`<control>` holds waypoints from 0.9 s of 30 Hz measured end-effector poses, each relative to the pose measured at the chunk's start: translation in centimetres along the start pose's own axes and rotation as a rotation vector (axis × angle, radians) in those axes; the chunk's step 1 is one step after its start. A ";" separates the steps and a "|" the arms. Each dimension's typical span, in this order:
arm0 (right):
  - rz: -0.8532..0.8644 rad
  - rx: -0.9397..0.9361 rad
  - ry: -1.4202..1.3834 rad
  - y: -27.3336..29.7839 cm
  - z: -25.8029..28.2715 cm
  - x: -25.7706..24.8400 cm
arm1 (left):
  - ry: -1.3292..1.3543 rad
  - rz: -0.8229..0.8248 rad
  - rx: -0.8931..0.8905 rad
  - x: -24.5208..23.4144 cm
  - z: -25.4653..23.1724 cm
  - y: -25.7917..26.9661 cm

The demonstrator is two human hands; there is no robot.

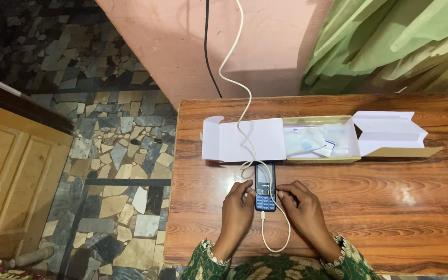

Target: The person inserts a SIM card and battery into a feature phone, closes the back cover, and connects a charger to the phone. The charger is then plugged into a wall socket, and the phone begins to charge.

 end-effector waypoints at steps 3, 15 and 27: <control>-0.013 -0.018 -0.089 0.3 0.3 0.2 | -0.009 0.012 0.003 0.2 0.4 -0.1; 0.049 0.093 -0.164 0.4 -1.3 1.5 | 0.369 0.069 -0.252 4.4 5.0 0.1; 0.138 0.312 -0.560 0.3 -1.7 1.9 | 0.870 0.102 -0.460 4.9 5.8 1.5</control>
Point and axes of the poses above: each hand's wrist, its own y-axis away from the middle knuckle, its own x-axis out of the palm, z = x × y, the point moved 7 cm from there along -y, towards the middle knuckle, and after that the axes turned 4 degrees about -y, right-handed, at the moved point
